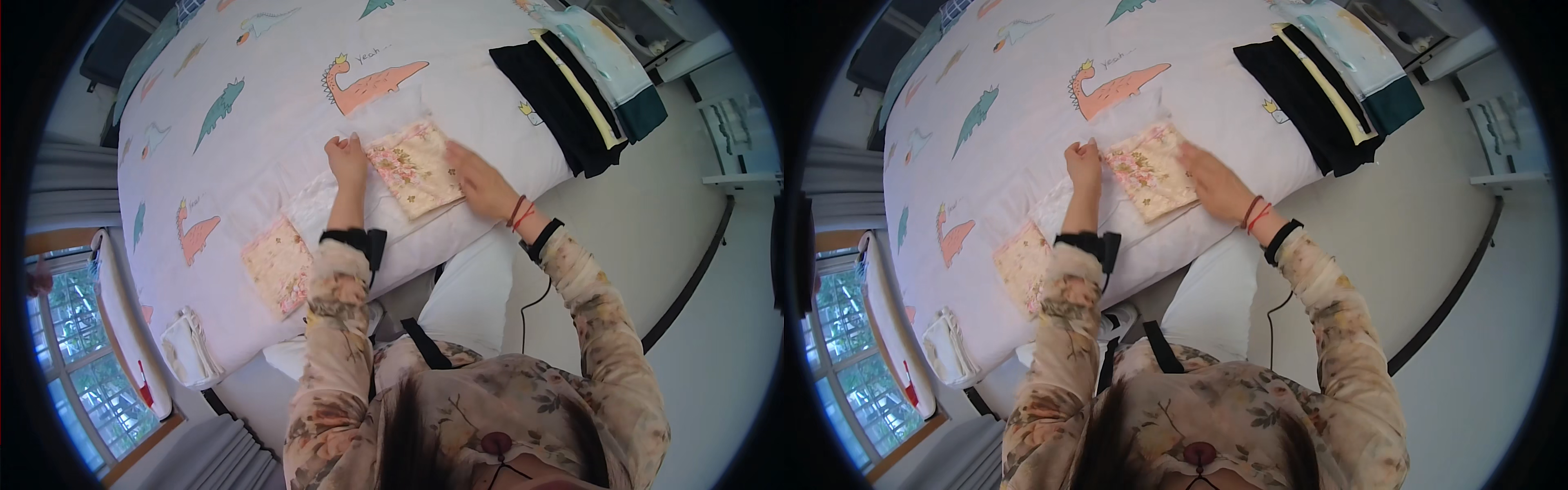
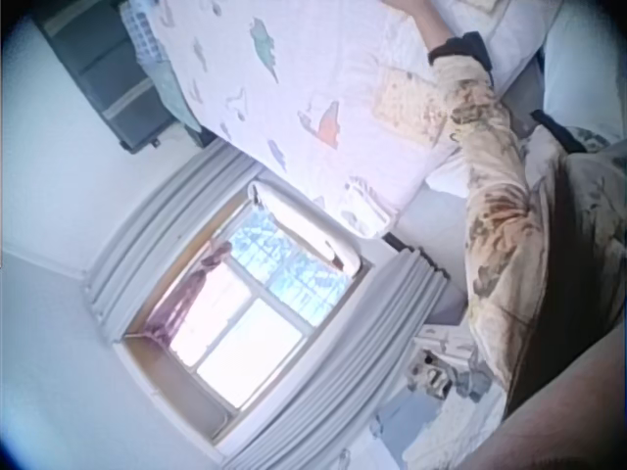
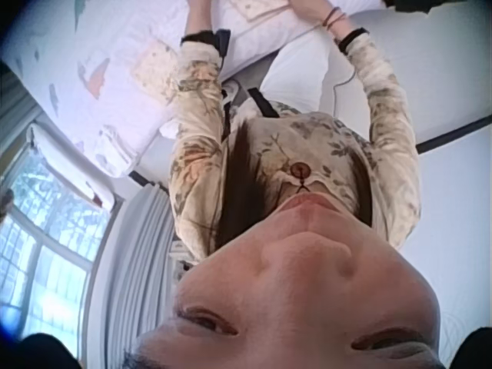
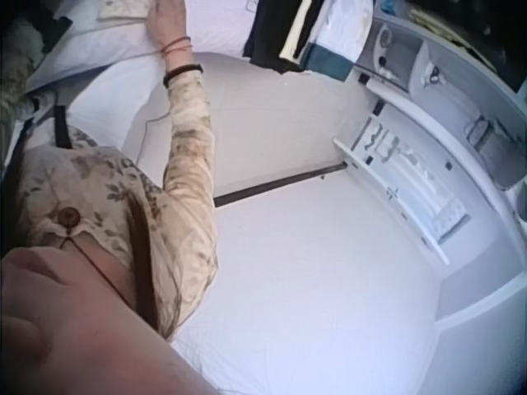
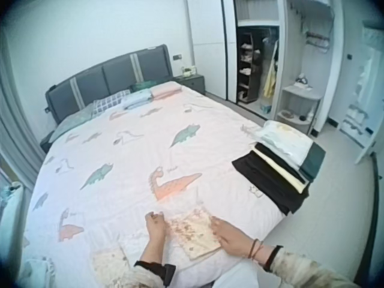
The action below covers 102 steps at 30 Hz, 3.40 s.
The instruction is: The person sits on a bed and folds several pieces of clothing, including a floral patterned cloth, white pants, and other garments. They fold each item neatly and place them into a stack on the bed.
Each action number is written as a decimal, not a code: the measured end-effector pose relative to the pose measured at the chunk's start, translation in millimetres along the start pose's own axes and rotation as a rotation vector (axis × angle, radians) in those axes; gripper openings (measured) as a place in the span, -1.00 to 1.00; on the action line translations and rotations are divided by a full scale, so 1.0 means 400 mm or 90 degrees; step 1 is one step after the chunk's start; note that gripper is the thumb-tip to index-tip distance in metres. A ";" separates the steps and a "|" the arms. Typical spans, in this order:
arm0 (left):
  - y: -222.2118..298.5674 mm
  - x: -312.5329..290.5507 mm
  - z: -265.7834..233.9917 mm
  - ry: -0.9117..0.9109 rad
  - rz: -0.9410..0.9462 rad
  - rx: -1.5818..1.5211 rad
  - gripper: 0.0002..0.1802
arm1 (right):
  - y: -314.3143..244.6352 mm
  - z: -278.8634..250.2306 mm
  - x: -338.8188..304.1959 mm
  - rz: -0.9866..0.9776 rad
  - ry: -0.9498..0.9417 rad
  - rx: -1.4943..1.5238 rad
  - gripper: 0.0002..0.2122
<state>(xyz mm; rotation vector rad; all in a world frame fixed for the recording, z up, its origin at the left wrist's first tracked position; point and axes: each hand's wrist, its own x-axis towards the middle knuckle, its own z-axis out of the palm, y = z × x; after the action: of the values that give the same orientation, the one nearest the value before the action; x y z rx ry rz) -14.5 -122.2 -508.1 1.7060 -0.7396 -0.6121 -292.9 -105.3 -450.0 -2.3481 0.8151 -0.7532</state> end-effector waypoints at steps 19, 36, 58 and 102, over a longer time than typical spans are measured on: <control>0.072 -0.380 -0.087 -0.253 -0.177 -0.031 -0.47 | 0.205 0.060 0.304 0.513 -0.082 0.479 -0.71; 0.121 -0.406 -0.083 -0.217 0.296 0.341 -0.33 | 0.173 -0.068 0.296 0.555 -0.170 0.317 -0.71; 0.042 -0.440 0.028 -0.395 0.481 0.458 -0.29 | 0.066 -0.020 -0.063 0.419 -0.033 0.391 -0.47; -0.058 -0.543 -0.063 -0.354 0.335 0.395 -0.17 | -0.044 0.165 -0.084 0.524 0.259 0.752 -0.72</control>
<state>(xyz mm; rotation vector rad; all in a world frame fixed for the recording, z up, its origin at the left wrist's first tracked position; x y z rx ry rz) -137.8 59.7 -519.0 1.7754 -1.8567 -0.5083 -265.7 -51.0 -496.0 -0.7290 0.9901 -0.9480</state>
